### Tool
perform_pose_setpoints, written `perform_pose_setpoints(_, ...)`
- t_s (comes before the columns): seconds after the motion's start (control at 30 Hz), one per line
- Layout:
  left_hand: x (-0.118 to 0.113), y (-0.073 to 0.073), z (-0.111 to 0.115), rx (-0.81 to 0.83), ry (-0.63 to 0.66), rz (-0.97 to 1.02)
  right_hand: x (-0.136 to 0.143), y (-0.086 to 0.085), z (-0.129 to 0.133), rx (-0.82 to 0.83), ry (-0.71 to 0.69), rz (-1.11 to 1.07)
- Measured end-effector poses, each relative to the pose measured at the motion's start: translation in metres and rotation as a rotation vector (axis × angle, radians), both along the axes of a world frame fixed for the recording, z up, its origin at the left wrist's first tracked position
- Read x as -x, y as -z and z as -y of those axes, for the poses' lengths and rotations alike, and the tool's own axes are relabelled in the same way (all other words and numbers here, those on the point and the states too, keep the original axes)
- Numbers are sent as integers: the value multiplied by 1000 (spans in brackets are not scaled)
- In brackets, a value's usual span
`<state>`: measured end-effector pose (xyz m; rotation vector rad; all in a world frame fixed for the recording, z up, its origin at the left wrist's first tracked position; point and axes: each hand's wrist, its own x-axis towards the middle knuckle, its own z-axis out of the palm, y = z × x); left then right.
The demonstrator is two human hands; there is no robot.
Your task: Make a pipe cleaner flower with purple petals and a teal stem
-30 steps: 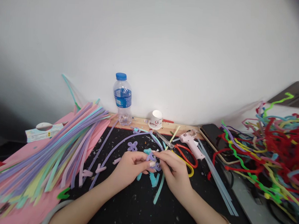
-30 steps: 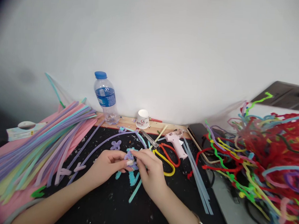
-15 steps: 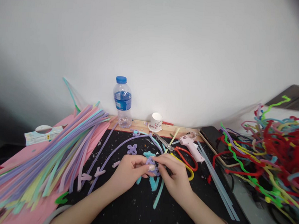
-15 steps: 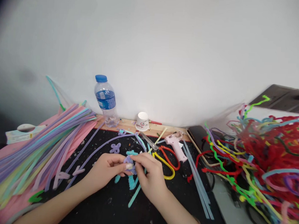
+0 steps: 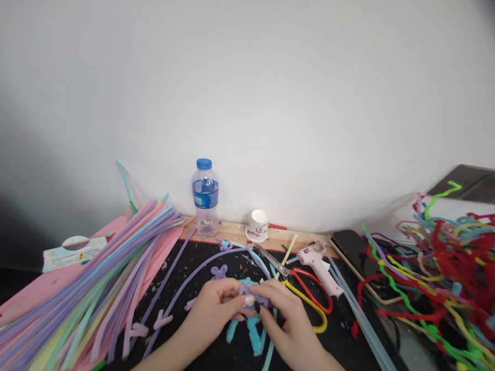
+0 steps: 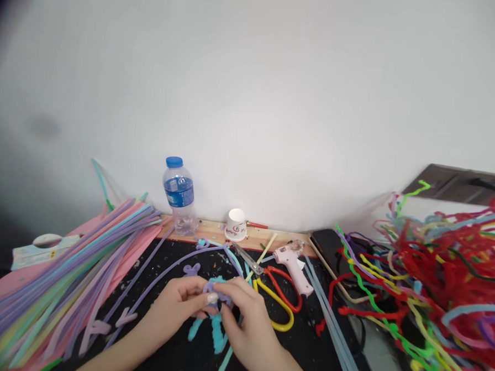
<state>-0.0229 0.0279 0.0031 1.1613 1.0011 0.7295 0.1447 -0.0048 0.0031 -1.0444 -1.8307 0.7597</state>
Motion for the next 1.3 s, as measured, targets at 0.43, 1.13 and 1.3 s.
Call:
perform_pose_setpoints(0.43, 3, 8, -1, -335, -14, -179, -3, 6, -10, 362, 182, -409)
perform_pose_setpoints(1.13, -9, 5, 2, -95, 75, -86, 2, 6, -3, 22, 95, -49)
perform_pose_setpoints(1.3, -10, 8, 4, -88, 65, -80, 2, 8, -2, -10, 102, -28)
